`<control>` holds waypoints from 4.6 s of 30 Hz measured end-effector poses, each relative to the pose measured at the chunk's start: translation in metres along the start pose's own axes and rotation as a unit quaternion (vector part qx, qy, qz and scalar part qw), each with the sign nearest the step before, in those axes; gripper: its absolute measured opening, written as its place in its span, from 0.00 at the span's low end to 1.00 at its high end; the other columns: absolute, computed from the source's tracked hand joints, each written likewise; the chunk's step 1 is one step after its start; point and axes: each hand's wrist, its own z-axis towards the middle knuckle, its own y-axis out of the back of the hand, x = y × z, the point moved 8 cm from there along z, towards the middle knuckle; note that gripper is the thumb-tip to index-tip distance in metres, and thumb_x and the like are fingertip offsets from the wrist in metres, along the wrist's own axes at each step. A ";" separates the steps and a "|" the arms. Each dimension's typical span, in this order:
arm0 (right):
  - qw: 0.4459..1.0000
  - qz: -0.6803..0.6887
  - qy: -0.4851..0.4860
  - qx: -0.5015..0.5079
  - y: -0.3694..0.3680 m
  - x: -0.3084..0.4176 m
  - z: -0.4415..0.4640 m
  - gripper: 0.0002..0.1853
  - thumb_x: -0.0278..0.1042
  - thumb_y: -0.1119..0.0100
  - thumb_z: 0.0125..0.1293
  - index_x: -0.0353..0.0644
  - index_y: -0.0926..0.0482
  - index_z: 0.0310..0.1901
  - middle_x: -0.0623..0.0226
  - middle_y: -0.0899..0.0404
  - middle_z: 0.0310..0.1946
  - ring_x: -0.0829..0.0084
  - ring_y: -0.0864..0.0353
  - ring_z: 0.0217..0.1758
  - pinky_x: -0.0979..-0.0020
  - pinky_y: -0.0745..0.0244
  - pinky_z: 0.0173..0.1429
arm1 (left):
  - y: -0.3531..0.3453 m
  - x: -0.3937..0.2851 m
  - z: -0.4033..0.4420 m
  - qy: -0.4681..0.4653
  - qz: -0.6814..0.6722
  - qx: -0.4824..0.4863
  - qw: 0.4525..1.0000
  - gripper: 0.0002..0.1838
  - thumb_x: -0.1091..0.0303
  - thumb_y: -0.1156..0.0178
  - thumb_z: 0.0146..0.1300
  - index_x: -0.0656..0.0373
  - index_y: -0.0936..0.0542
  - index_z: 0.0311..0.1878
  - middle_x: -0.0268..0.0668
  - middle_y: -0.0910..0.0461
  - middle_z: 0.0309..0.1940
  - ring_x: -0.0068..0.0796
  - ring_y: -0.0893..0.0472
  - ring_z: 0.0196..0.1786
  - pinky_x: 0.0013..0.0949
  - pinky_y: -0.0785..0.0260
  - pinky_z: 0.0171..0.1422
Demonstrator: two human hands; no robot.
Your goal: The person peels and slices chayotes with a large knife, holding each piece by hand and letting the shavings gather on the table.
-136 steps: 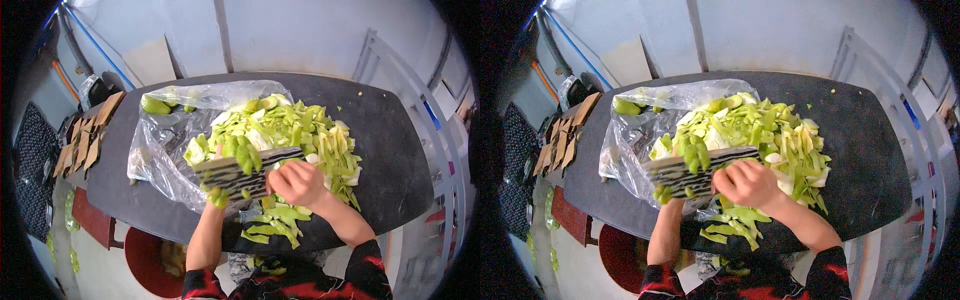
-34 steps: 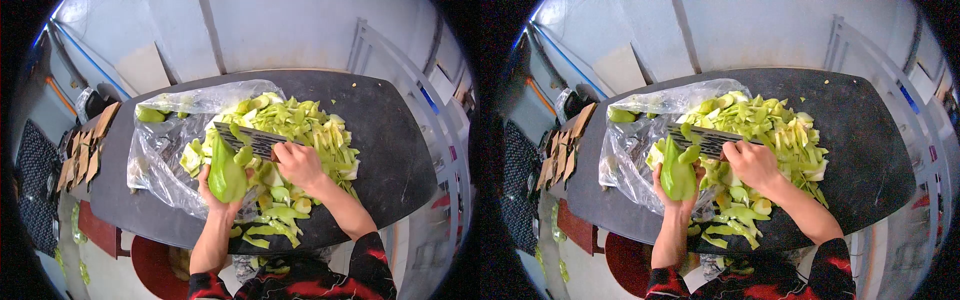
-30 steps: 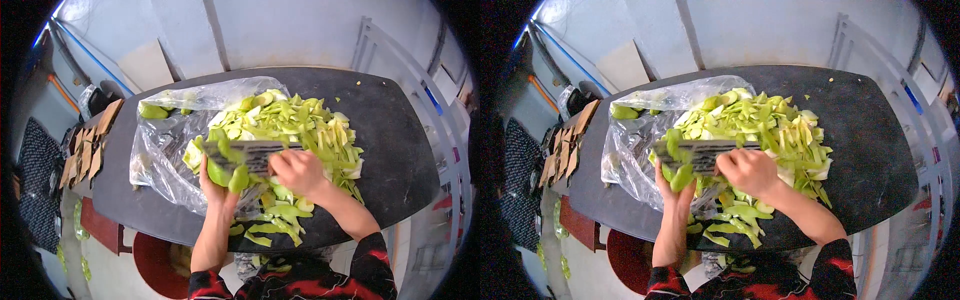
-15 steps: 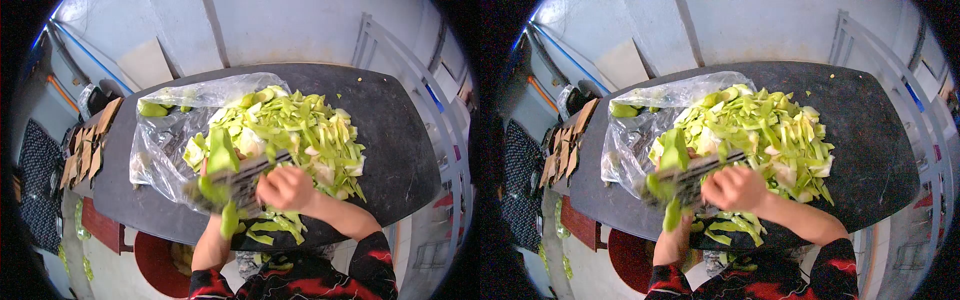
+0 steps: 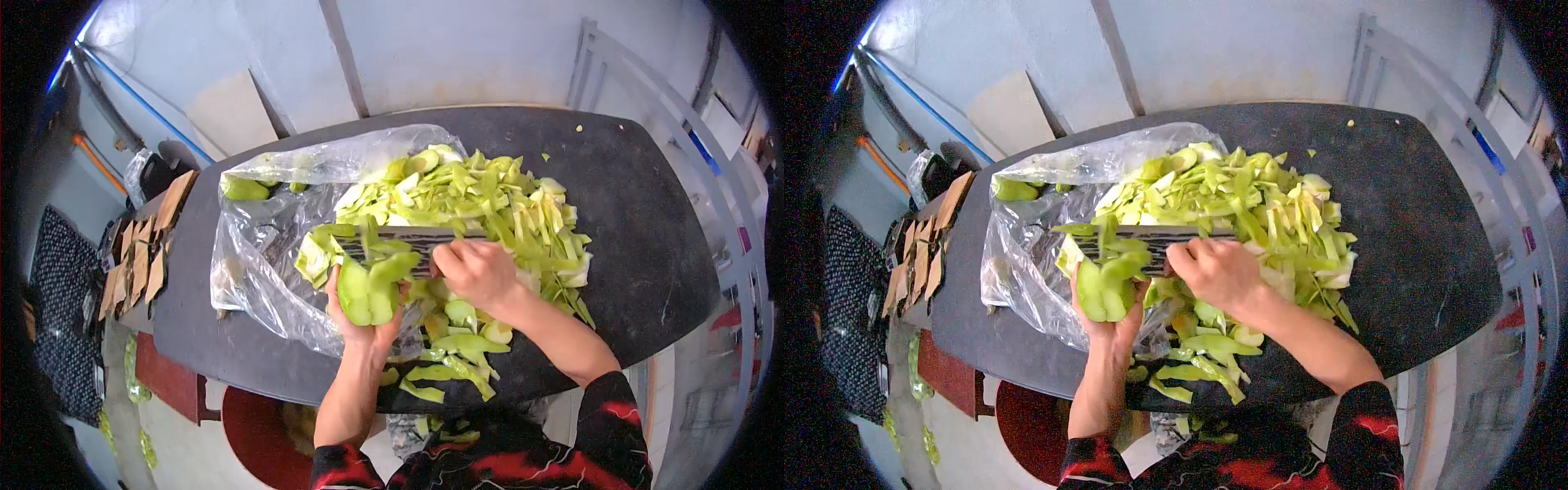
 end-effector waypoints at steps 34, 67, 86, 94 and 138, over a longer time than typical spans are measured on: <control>0.997 -0.001 0.081 -0.001 0.014 0.045 -0.008 0.07 0.36 0.39 0.55 0.46 0.27 0.27 0.76 0.33 0.17 0.77 0.27 0.20 0.75 0.31 0.23 | 0.003 -0.007 0.010 -0.009 -0.035 0.109 0.993 0.34 0.38 0.51 0.64 0.59 0.24 0.59 0.44 0.17 0.47 0.42 0.19 0.50 0.45 0.25 0.56; 0.983 0.014 0.176 -0.051 0.030 0.077 -0.016 0.04 0.29 0.42 0.53 0.44 0.28 0.28 0.76 0.37 0.18 0.78 0.34 0.19 0.77 0.41 0.21 | 0.000 0.008 0.004 0.074 -0.157 0.033 0.984 0.33 0.42 0.48 0.60 0.65 0.28 0.55 0.43 0.25 0.47 0.42 0.26 0.49 0.41 0.29 0.58; 0.999 0.027 0.038 0.014 0.011 0.031 -0.008 0.07 0.34 0.39 0.56 0.43 0.26 0.30 0.71 0.29 0.20 0.73 0.22 0.22 0.70 0.24 0.25 | 0.015 -0.014 -0.001 -0.078 0.000 -0.024 0.997 0.33 0.38 0.57 0.67 0.55 0.25 0.60 0.44 0.19 0.51 0.44 0.20 0.52 0.46 0.27 0.59; 0.992 0.042 0.119 0.000 0.034 0.062 -0.003 0.06 0.33 0.38 0.53 0.44 0.26 0.30 0.74 0.32 0.18 0.76 0.26 0.20 0.74 0.29 0.23 | -0.024 -0.009 -0.010 0.033 -0.075 0.174 0.981 0.38 0.41 0.49 0.63 0.66 0.31 0.64 0.51 0.21 0.52 0.43 0.20 0.53 0.46 0.28 0.61; 0.984 0.014 0.167 -0.052 0.037 0.072 -0.007 0.06 0.25 0.40 0.53 0.44 0.29 0.27 0.75 0.36 0.17 0.78 0.32 0.18 0.78 0.39 0.20 | -0.020 0.010 -0.005 0.146 -0.225 0.145 0.952 0.41 0.42 0.43 0.63 0.69 0.38 0.66 0.48 0.30 0.57 0.43 0.28 0.59 0.44 0.34 0.68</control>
